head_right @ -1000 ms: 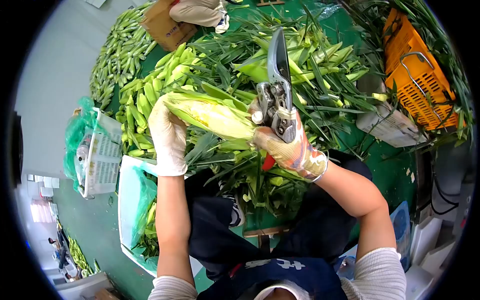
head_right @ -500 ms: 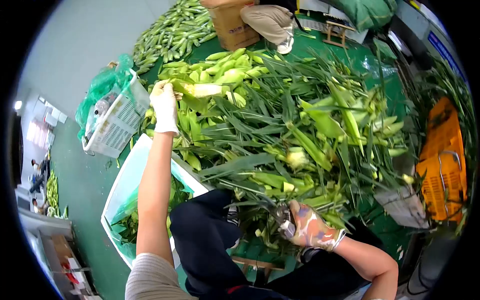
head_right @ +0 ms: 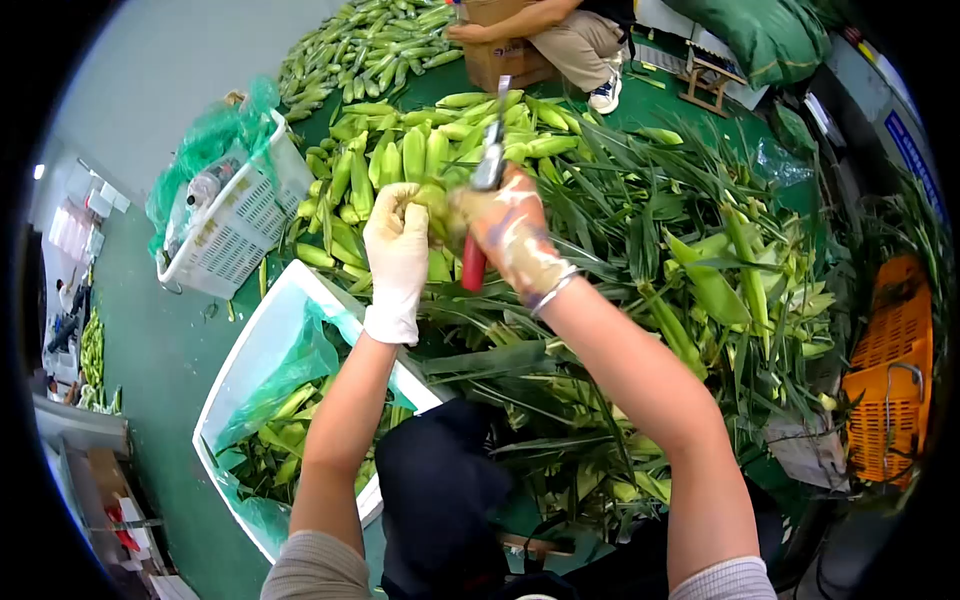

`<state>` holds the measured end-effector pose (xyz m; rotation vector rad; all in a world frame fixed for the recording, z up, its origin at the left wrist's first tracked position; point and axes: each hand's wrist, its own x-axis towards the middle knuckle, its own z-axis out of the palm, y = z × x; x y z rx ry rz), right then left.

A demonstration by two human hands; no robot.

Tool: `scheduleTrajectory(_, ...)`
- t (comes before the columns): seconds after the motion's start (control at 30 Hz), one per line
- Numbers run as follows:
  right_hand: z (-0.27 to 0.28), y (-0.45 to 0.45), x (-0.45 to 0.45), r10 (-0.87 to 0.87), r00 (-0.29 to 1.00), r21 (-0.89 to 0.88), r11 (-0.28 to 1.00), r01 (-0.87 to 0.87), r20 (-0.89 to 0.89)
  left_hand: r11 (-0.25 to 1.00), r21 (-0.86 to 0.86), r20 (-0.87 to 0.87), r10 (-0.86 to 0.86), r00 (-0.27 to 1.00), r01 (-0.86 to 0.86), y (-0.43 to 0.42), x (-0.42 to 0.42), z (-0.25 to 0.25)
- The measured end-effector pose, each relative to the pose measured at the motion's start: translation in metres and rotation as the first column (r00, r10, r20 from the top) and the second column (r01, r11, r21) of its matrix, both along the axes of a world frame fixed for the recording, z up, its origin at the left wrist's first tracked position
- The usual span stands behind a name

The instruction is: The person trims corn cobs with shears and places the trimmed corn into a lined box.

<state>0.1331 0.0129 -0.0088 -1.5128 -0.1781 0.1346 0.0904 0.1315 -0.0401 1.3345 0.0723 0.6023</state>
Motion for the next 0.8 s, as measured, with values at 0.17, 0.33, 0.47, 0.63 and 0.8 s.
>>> scheduleTrajectory(0.17, 0.033, -0.026, -0.017, 0.174, 0.984, 0.251, 0.955, -0.159, -0.039, 0.889, 0.409, -0.079, 0.261, 0.962, -0.208, 0.025, 0.061, -0.058)
scheduleTrajectory(0.33, -0.006, -0.132, -0.112, 0.346, 0.929, -0.789, 0.531, -0.308, -0.130, 0.842, 0.199, -0.143, 0.531, 0.835, -0.501, 0.074, 0.173, -0.084)
scheduleTrajectory(0.47, -0.109, -0.229, -0.192, 0.441, 0.829, -0.937, -0.219, -0.273, -0.344, 0.927, 0.121, -0.080, 0.365, 0.927, -0.355, 0.108, 0.194, -0.090)
scheduleTrajectory(0.63, -0.206, -0.314, -0.155, 0.632, 0.728, -0.913, -0.079, 0.401, 0.265, 0.911, 0.408, -0.074, 0.099, 0.992, -0.060, 0.152, -0.002, -0.063)
scheduleTrajectory(0.8, -0.276, -0.350, -0.087, 0.442, 0.799, -0.882, -0.035, 0.470, 0.408, 0.742, 0.639, -0.734, 0.508, 0.451, 0.202, 0.241, -0.281, -0.105)
